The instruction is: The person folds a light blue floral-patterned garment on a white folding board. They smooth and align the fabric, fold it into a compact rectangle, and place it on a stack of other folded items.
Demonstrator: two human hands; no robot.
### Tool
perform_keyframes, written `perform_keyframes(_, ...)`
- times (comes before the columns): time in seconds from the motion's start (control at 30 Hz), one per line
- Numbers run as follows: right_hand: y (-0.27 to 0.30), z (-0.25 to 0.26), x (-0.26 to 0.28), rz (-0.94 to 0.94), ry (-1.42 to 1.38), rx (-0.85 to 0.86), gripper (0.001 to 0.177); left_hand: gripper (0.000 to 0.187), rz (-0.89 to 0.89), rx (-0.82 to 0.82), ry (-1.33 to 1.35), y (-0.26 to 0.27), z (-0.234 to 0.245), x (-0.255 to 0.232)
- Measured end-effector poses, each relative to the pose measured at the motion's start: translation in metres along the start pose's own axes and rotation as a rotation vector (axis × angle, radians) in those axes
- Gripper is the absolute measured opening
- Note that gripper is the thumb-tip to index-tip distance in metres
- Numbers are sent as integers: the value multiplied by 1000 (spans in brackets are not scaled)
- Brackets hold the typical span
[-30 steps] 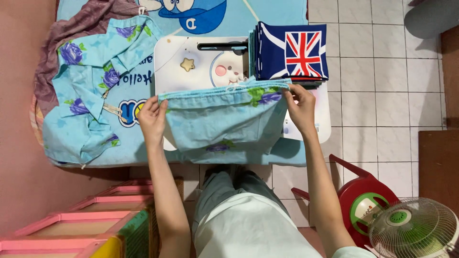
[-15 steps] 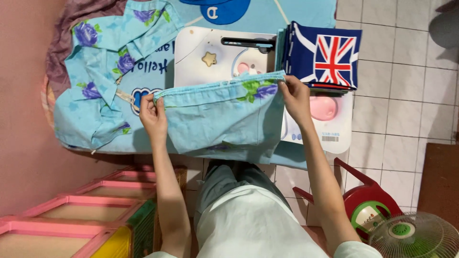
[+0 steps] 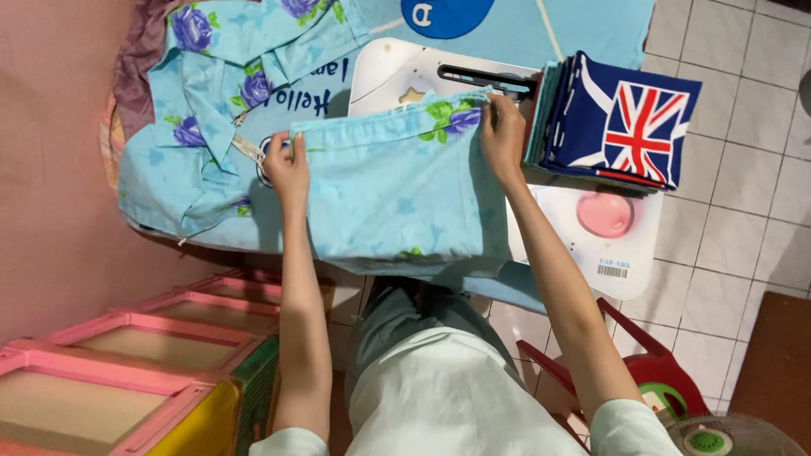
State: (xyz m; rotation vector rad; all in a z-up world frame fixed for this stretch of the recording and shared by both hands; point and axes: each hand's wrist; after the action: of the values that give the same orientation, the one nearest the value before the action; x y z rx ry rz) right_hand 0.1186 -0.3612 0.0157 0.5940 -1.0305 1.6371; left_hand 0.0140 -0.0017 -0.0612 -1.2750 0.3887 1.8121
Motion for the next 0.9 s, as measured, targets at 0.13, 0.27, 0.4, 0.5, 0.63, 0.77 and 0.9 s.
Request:
perform_keyframes(0.13,-10,-15,-33,-30,45,5,17,12,56,22,-17,-22,-22,11)
perform_keyframes(0.27,-3,-21,-42,-157,54,22,14,39,-105,81,-381,-18,-35,-53)
perform_keyframes(0.4,4,-10,-13,-277,56,55,18,32,-696,279,-418,-5,-75,-91)
perform_keyframes(0.5,26,-6,-19,-440,158,124,35,34,-714,574,-497,16,-115,-96)
perform_keyframes(0.63,73,18,11,-488,108,107,38,40,-703,655,-484,23,-131,-89)
perform_keyframes(0.77,143,54,4,-714,106,211,37,42,-669,664,-519,25,-131,-90)
perform_keyframes(0.9,192,81,10,-881,46,253,39,43,-700,664,-584,25,-134,-84)
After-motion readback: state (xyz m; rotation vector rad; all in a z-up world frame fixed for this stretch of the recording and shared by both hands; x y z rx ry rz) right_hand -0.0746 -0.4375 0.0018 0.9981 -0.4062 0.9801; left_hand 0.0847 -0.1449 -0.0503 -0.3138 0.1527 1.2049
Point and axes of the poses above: each hand's wrist, its own y-axis away from the middle knuckle, its own z-axis out of the back of the hand, x = y × z, and after that the axes turned 5 degrees about -y, right-handed
